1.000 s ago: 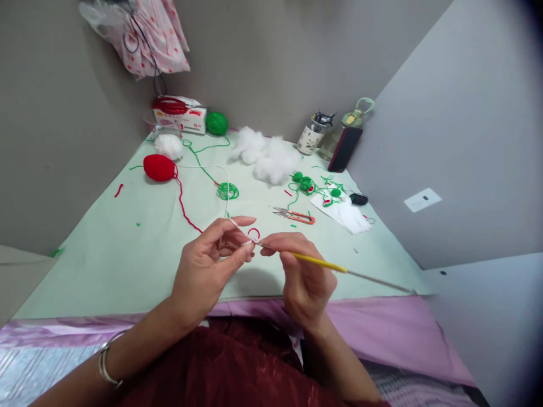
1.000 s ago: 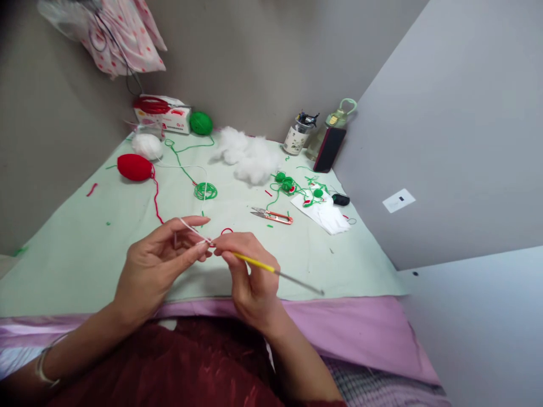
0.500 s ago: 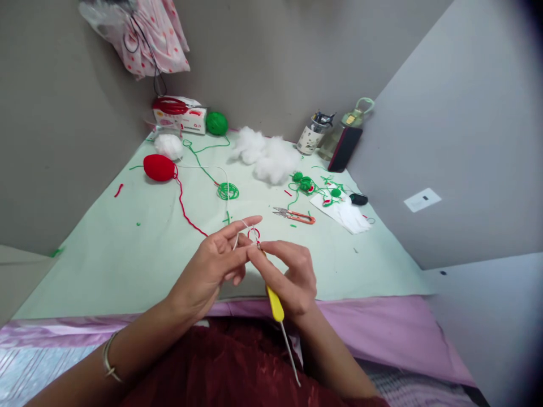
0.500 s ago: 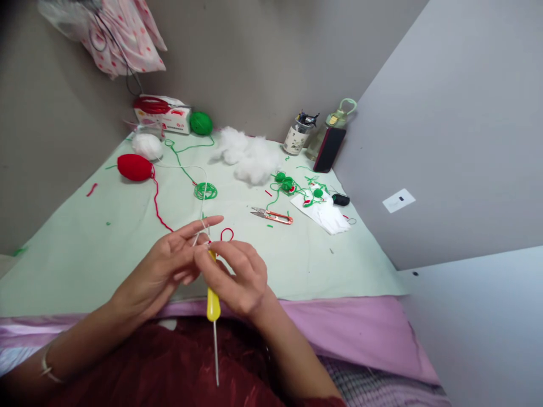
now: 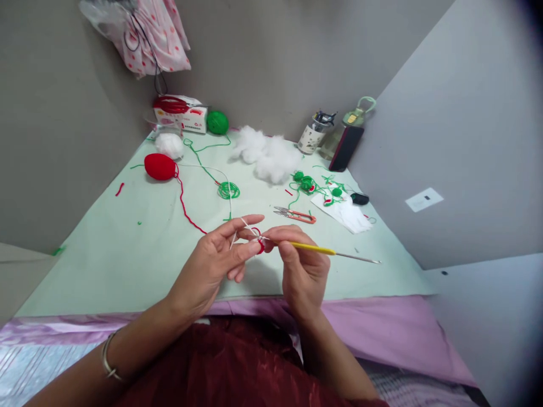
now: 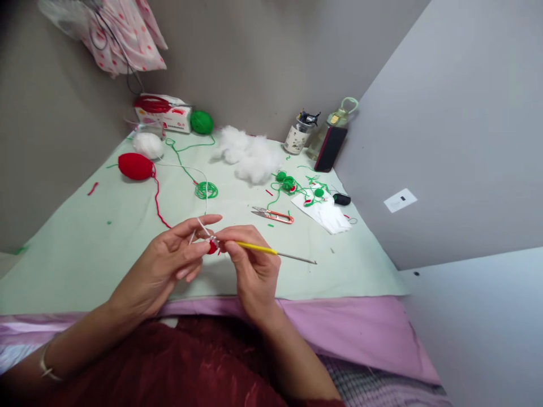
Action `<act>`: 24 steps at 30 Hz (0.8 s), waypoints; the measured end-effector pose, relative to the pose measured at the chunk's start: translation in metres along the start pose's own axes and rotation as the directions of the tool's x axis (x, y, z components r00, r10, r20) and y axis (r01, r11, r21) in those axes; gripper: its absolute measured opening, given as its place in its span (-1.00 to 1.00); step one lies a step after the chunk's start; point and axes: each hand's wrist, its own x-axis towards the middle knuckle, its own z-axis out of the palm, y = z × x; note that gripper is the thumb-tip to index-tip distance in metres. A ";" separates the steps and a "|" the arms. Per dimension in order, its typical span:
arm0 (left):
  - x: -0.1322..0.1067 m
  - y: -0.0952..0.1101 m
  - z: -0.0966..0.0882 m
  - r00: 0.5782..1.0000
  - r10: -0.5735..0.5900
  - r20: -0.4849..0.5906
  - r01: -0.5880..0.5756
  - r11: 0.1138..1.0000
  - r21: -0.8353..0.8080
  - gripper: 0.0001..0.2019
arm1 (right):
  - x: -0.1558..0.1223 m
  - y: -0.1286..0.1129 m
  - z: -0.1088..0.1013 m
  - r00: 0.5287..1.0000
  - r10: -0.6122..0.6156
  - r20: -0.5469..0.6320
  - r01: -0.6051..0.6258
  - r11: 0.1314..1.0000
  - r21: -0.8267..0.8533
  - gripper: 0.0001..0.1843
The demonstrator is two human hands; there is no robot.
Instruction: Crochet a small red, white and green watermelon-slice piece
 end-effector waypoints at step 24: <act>0.005 0.008 -0.003 0.994 -0.099 0.042 0.104 0.987 -0.121 -0.69 | 0.001 0.002 -0.008 0.996 0.024 -0.089 -0.020 0.999 0.044 -0.80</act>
